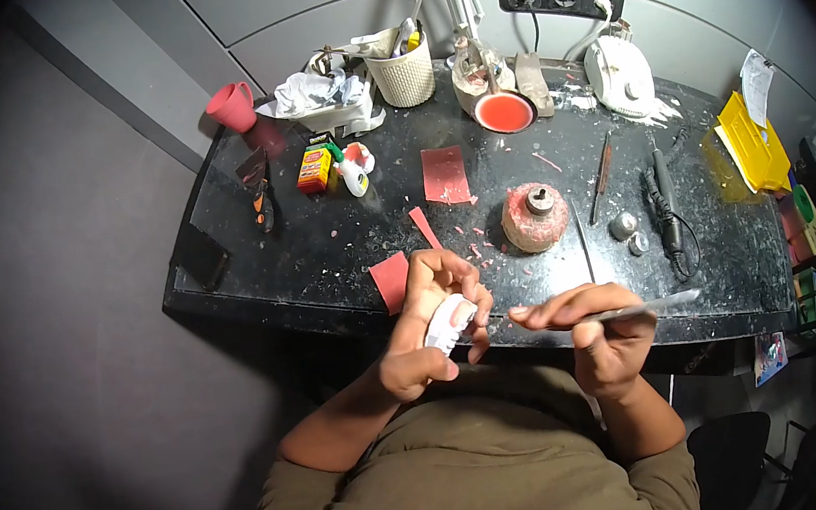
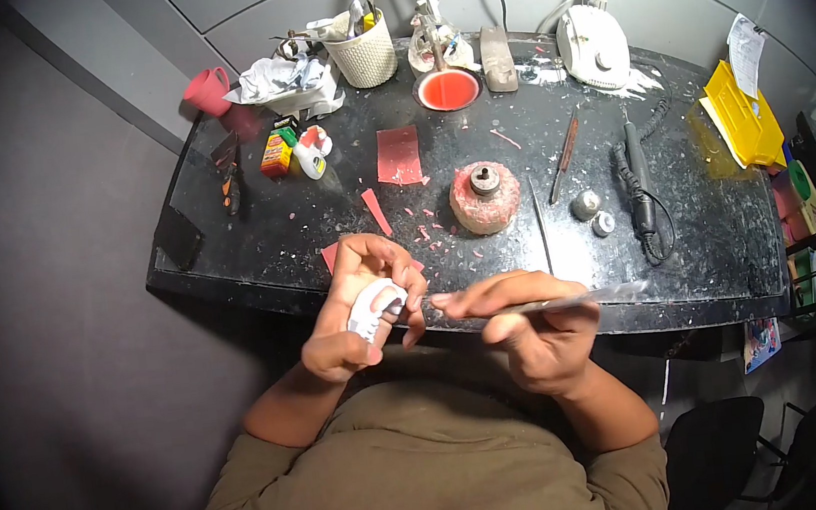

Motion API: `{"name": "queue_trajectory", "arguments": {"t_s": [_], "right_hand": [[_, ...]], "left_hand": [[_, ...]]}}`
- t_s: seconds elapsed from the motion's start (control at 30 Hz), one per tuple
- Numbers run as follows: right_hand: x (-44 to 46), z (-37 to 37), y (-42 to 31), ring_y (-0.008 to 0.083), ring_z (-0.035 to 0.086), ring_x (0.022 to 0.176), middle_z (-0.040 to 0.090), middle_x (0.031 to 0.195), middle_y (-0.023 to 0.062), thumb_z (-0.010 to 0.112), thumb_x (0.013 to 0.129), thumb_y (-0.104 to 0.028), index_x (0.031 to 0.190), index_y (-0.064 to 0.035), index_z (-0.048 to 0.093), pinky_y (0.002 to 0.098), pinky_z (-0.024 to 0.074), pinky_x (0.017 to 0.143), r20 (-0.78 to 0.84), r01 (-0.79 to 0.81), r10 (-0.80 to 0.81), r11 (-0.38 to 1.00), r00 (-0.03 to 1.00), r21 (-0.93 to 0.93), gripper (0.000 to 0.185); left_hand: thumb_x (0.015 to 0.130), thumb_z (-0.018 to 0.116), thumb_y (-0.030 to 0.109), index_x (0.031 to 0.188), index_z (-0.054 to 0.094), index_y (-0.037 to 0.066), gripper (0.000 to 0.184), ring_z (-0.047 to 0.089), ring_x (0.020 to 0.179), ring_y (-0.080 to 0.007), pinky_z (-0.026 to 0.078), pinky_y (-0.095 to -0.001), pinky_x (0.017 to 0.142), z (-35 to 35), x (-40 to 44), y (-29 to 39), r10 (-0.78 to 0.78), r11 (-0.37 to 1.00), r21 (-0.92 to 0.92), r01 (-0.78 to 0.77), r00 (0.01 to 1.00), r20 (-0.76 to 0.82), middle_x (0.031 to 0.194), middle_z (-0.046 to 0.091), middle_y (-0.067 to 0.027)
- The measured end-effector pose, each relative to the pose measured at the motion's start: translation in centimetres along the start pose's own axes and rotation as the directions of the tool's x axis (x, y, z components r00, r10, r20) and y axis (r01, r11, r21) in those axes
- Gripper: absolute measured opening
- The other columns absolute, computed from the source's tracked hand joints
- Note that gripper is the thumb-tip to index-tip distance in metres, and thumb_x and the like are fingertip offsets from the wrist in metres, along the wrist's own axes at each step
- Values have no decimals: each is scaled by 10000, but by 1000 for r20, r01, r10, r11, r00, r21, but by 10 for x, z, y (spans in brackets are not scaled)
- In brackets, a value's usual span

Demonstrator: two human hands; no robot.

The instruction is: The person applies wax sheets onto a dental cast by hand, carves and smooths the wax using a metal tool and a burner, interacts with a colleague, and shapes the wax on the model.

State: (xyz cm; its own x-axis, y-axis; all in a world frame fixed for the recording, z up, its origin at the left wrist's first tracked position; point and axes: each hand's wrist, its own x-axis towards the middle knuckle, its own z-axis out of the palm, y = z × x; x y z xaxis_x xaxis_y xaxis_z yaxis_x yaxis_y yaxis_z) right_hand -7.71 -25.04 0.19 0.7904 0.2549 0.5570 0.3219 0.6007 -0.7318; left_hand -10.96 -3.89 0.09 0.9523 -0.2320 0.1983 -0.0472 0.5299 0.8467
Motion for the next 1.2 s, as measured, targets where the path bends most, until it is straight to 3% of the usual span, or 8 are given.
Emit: {"name": "queue_trajectory", "arguments": {"t_s": [0.23, 0.3, 0.4, 0.53, 0.67, 0.77, 0.9, 1.2], "right_hand": [[-7, -2, -13, 328, 776, 813, 719, 826, 237, 657, 1027, -223, 1020, 64, 520, 418, 652, 710, -53, -4, -3, 993, 999, -121, 318], [-4, -8, -7, 304, 776, 853, 736, 898, 234, 658, 1023, -137, 1052, 87, 570, 393, 643, 773, 41, 117, -110, 944, 993, -310, 242], [-5, -1, -11, 283, 771, 914, 747, 951, 214, 631, 1016, -32, 1097, 103, 608, 373, 628, 832, -68, 29, -65, 901, 996, -433, 160], [-1, 9, -13, 276, 760, 988, 755, 991, 213, 598, 1005, 40, 1144, 110, 634, 347, 601, 888, -159, -14, -45, 936, 986, -351, 160], [11, 10, -21, 334, 758, 995, 740, 1080, 245, 661, 937, 86, 1136, 82, 663, 374, 598, 900, 168, 228, -156, 722, 973, -654, 199], [5, 22, -19, 326, 759, 975, 740, 1063, 236, 711, 888, 99, 1133, 54, 670, 369, 606, 872, 181, 240, -159, 699, 971, -674, 252], [0, 31, -9, 324, 755, 976, 734, 1081, 218, 748, 856, 100, 1144, 42, 677, 366, 613, 854, 194, 292, -221, 639, 956, -712, 302], [-1, 32, -2, 344, 744, 1044, 724, 1116, 212, 753, 836, 115, 1084, 51, 702, 382, 620, 876, 240, 346, -251, 629, 938, -696, 262]], "left_hand": [[566, 687, 118, 1100, 441, 69, 590, 553, 1056, -320, 571, -465, 710, -5, 4, 2, -46, 969, -241, 53, 998, 35, 1086, 440, -121], [634, 691, 102, 1162, 500, 24, 567, 575, 1206, -414, 562, -597, 909, -12, 7, 2, -45, 938, -337, 81, 993, 113, 1188, 526, -169], [722, 703, 108, 1268, 520, -28, 592, 512, 1349, -487, 440, -698, 1075, -12, 8, 8, -139, 941, -301, 157, 987, 78, 1334, 559, -248], [902, 671, 206, 1404, 461, -86, 617, 491, 1377, -484, 438, -659, 1113, -5, 8, 14, -155, 940, -304, 153, 988, 19, 1329, 579, -316], [1052, 538, 357, 1436, 436, -103, 608, 554, 1320, -454, 499, -592, 1083, -9, 9, -2, -60, 925, -367, 97, 992, 110, 1313, 590, -309], [1076, 230, 586, 1388, 480, -111, 804, 639, 1213, -388, 558, -500, 1024, 0, 4, -8, 99, 982, 162, -101, 995, 18, 1319, 588, -292], [1080, 218, 579, 1318, 517, -69, 752, 621, 1238, -380, 530, -488, 1052, 5, 6, -9, 219, 832, 502, -236, 971, 93, 1319, 585, -297], [1080, 237, 565, 1388, 401, -54, 710, 563, 1305, -363, 439, -521, 1145, 8, 9, -18, 290, 831, 452, -323, 946, 143, 1400, 505, -339]]}}
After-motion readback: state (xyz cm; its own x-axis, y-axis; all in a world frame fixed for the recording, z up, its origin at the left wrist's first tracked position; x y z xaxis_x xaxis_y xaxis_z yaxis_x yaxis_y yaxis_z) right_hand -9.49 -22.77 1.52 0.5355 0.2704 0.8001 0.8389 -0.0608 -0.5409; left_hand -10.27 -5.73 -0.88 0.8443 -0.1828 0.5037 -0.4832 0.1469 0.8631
